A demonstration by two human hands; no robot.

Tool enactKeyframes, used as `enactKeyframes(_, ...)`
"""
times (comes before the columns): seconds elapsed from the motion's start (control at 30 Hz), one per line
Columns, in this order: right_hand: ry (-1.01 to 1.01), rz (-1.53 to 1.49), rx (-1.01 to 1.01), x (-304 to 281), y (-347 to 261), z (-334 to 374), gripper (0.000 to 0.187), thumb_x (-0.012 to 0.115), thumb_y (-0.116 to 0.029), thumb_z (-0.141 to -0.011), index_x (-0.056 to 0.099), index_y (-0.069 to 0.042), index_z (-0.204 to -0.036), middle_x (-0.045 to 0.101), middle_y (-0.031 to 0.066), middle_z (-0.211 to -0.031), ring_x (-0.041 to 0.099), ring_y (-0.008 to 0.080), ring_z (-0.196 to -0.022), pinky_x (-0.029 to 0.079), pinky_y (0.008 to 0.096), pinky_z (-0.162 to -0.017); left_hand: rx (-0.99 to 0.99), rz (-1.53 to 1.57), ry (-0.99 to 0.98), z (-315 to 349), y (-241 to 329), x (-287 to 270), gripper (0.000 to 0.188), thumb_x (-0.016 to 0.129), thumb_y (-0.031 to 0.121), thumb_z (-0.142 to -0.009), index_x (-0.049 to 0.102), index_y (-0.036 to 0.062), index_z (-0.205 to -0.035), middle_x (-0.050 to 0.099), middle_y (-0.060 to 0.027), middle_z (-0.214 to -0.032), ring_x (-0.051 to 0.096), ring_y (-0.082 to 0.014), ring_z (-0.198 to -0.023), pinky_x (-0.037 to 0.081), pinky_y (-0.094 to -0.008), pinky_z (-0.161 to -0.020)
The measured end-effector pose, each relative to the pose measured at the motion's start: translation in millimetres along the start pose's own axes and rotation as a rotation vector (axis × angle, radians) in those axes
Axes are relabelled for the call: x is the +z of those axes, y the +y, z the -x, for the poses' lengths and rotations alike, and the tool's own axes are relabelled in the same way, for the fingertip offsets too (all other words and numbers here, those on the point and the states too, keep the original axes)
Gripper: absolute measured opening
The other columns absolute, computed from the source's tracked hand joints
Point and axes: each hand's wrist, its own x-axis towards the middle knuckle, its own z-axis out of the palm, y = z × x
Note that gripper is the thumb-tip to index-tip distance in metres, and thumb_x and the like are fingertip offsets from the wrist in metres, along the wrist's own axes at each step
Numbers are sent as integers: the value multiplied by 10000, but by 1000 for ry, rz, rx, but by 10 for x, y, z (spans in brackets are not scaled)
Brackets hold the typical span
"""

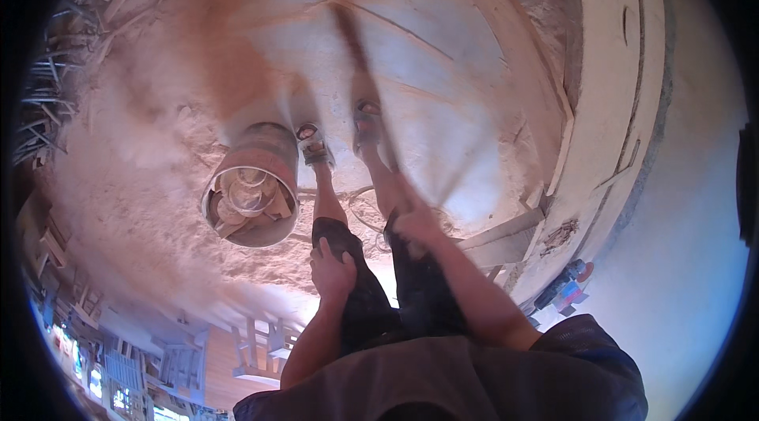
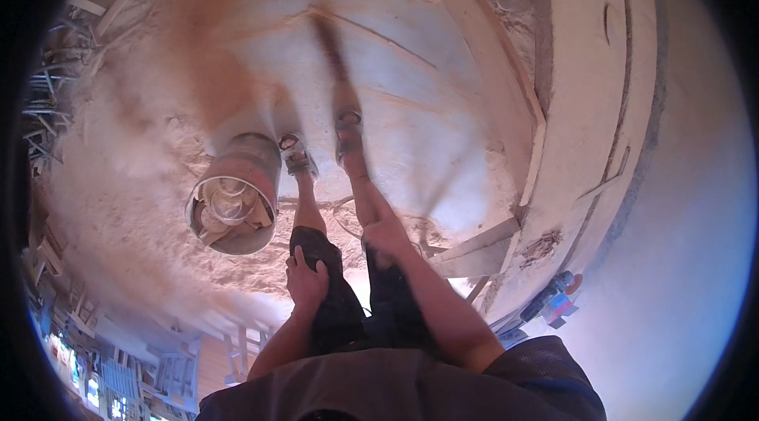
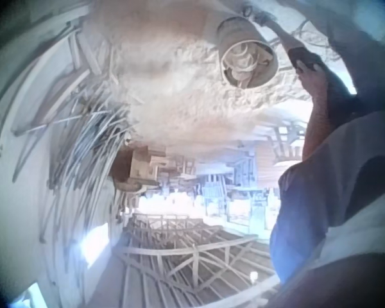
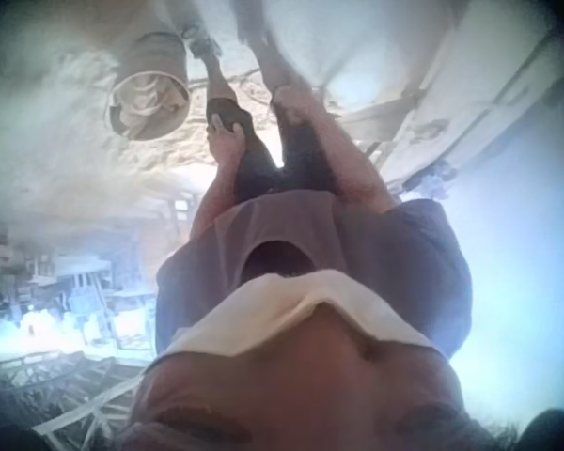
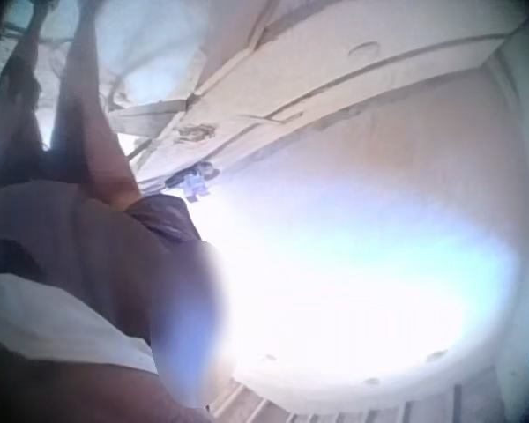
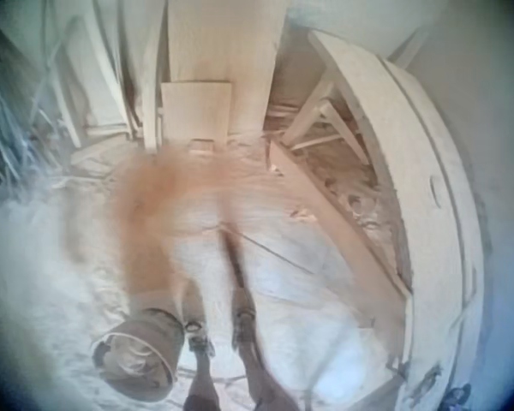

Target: The person sweeps sawdust and debris across a workshop floor using a long-handled broom. They move a bucket and a wooden stool out of the way to clear the area, then continue sweeping the remaining dust into a pile.

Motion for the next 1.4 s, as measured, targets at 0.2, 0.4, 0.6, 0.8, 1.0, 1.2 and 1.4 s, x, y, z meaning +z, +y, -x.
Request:
enactKeyframes(0.2,409,-278,202,-885,634,-290,1089,584,110,-701,134,-263,-1619,550,64,-696,538,172,-493,462,321,-439,35,19,15,-18,-96,73,714,619,329,-866,394,10,-1463,485,-289,-1315,535,-459,-1164,477,-543,-955)
enactKeyframes(0.4,252,-769,635,-206,731,-158,623,601,-9,-760,431,-142,-1344,548,81,-696,527,206,-470,433,347,-387,14,30,0,41,-101,83,722,634,325,-853,400,1,-1454,489,-293,-1313,538,-466,-1153,472,-549,-953)
enactKeyframes(0.6,19,-23,231,1337,-161,-172,980,633,-37,-728,182,-114,-1595,683,138,-920,672,267,-743,537,359,-676,-42,155,25,34,-88,94,746,666,329,-848,392,-13,-1453,497,-282,-1325,532,-462,-1172,473,-527,-958)
enactKeyframes(0.8,1,-87,-149,353,166,-306,1044,626,53,-680,216,-187,-1609,656,158,-874,626,213,-587,510,348,-523,-657,1785,-125,-784,-1216,752,660,551,448,-958,420,37,-1458,507,-220,-1385,554,-405,-1175,483,-513,-959)
enactKeyframes(1.0,134,-104,81,-242,-522,-555,1046,581,105,-673,206,-174,-1609,638,115,-914,596,168,-588,500,321,-506,-883,1958,37,-1343,-1704,562,606,539,342,-970,342,143,-1508,311,-235,-1535,419,-445,-1338,374,-553,-1104)
enactKeyframes(1.2,-49,264,-57,720,-1039,-1335,1039,640,-45,-702,151,-174,-1610,650,298,-1174,680,402,-1038,521,393,-873,-650,2166,91,-1746,-2024,1028,463,474,181,-1003,388,56,-1441,448,-205,-1441,463,-404,-1316,374,-622,-1097)
enactKeyframes(1.4,-354,403,-84,477,-1286,-814,997,611,8,-699,257,-254,-1594,678,264,-1108,692,341,-949,526,340,-814,-725,2252,192,-1932,-1626,1098,307,429,59,-1004,466,-92,-1269,538,-227,-1256,561,-371,-1183,475,-496,-1049)
